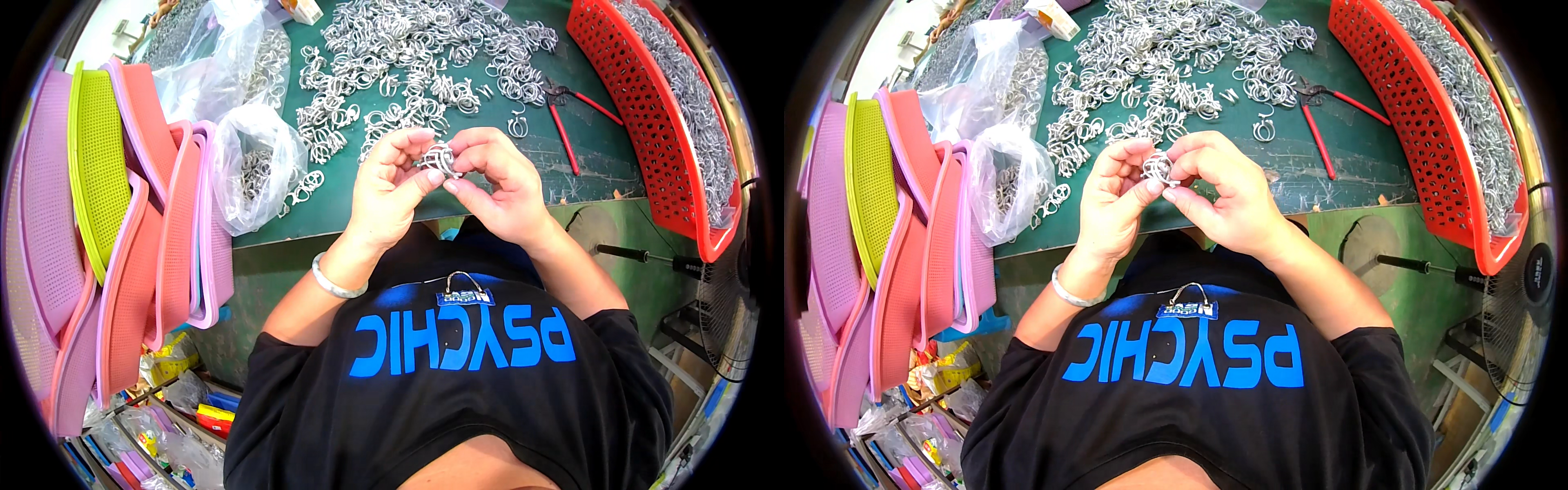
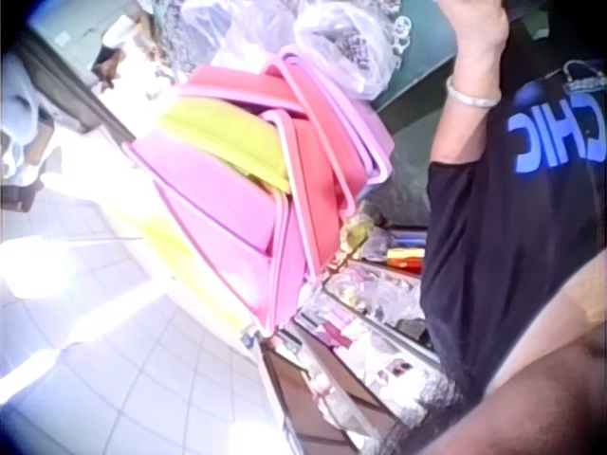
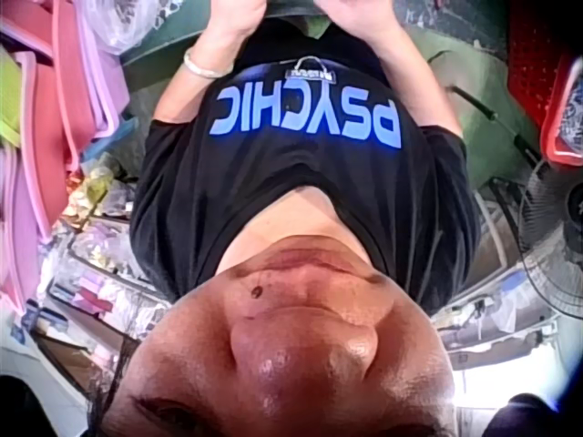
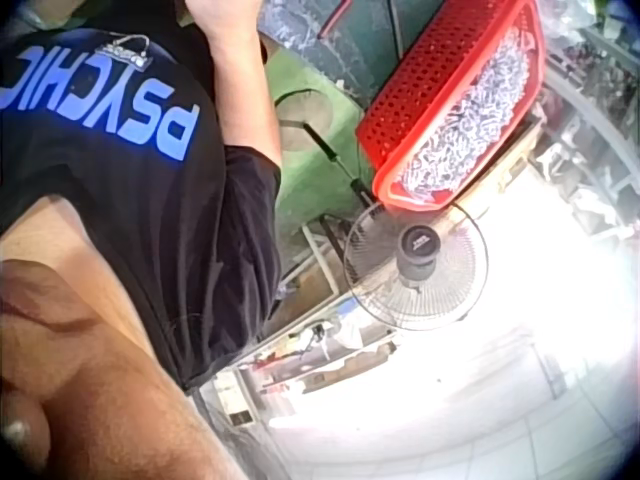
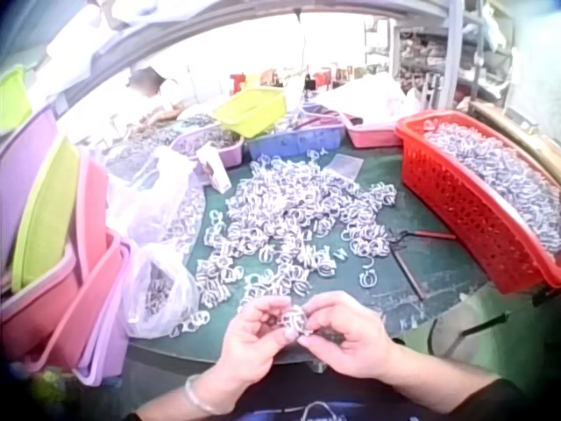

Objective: The person picks up metal rings from a pile on the workbench and hooks them together by hand to form small clusters, occasionally placing the finished clusters into a red plastic bin.

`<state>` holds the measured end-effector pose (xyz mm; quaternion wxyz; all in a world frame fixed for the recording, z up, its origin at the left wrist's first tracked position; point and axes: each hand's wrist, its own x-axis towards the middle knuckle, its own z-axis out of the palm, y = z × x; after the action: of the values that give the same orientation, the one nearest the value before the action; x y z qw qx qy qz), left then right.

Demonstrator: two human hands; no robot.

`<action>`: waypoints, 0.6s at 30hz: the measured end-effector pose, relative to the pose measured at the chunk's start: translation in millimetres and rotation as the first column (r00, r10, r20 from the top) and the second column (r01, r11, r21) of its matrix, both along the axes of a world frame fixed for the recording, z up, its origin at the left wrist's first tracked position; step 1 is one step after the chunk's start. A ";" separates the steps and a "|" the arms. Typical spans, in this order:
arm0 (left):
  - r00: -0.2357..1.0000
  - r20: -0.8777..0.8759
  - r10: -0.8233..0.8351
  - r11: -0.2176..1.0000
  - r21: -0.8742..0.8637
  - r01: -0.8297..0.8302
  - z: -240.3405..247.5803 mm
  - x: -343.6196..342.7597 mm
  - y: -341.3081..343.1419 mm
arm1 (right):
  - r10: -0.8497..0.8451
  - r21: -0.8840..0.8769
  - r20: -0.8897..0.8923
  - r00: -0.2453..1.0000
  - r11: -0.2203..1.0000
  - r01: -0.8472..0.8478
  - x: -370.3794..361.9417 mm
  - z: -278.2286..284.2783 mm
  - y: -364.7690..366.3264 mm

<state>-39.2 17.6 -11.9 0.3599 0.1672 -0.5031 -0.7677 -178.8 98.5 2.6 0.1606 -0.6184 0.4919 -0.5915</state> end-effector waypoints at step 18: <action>1.000 -0.016 -0.019 0.992 -0.127 0.017 -4.7 0.8 -3.9 | -0.073 -0.080 -0.269 0.960 0.995 0.054 -0.6 2.1 1.4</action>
<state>-38.4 13.8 -16.6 0.3672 0.1330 -0.5492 -0.7388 -179.4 99.9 4.7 0.0502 -0.6828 0.5072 -0.5234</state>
